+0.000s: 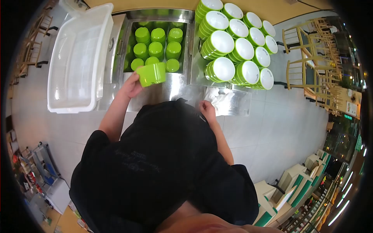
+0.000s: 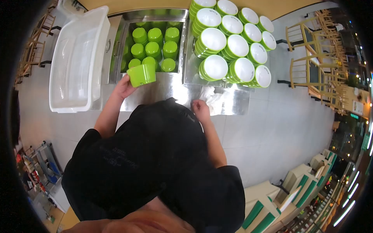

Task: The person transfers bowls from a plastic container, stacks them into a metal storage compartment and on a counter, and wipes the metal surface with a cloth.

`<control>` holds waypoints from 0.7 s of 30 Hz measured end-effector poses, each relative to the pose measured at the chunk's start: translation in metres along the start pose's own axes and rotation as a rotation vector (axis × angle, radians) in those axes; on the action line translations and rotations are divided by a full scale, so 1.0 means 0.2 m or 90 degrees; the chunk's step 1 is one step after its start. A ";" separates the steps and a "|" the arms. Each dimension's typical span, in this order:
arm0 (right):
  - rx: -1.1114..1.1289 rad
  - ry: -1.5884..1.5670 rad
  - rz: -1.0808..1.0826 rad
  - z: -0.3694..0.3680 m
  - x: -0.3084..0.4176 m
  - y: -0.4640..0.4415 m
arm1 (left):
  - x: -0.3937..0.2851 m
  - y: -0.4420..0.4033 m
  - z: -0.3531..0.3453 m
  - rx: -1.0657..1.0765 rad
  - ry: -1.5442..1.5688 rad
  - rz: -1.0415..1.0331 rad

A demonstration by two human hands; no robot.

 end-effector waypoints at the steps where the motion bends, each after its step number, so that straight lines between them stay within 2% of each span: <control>1: -0.002 -0.004 -0.008 0.00 0.00 0.00 | -0.02 -0.01 0.03 0.009 0.052 0.000; 2: 0.009 -0.003 -0.012 0.00 0.02 0.00 | -0.04 -0.03 0.08 0.063 0.027 -0.009; 6: 0.019 -0.012 -0.009 -0.06 -0.03 0.02 | -0.11 -0.08 0.04 0.040 0.059 -0.055; 8: 0.019 -0.014 -0.012 -0.09 -0.07 0.04 | -0.12 -0.09 0.15 -0.050 0.165 -0.063; 9: 0.015 -0.022 -0.016 -0.10 -0.07 0.05 | -0.12 -0.09 0.13 -0.051 0.159 -0.056; 11: 0.018 -0.009 -0.021 -0.11 -0.09 0.08 | -0.11 -0.10 0.11 -0.219 0.187 -0.095; 14: 0.013 -0.027 -0.060 -0.13 -0.09 0.14 | -0.13 -0.11 0.18 -0.269 0.201 -0.093; 15: 0.010 -0.026 -0.078 -0.13 -0.08 0.16 | -0.14 -0.12 0.25 -0.273 0.195 -0.085; 17: 0.023 -0.025 -0.096 -0.12 -0.06 0.20 | -0.20 -0.17 0.40 -0.178 0.217 -0.013; 18: 0.016 -0.012 -0.084 -0.12 -0.05 0.21 | -0.24 -0.21 0.41 -0.180 0.213 -0.008; 20: 0.008 -0.001 -0.075 -0.13 -0.08 0.24 | -0.30 -0.31 0.44 -0.267 -0.005 -0.021; 21: -0.004 -0.005 -0.080 -0.14 -0.09 0.26 | -0.34 -0.38 0.45 -0.267 -0.007 -0.018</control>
Point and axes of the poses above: each hand's wrist, its own y-axis away from the middle knuckle, its own z-axis out of the back of the hand, x = y × z, the point moved 1 cm from there along -y, towards the middle knuckle, and after that the axes turned 10 degrees about y, right-handed, at the moved point
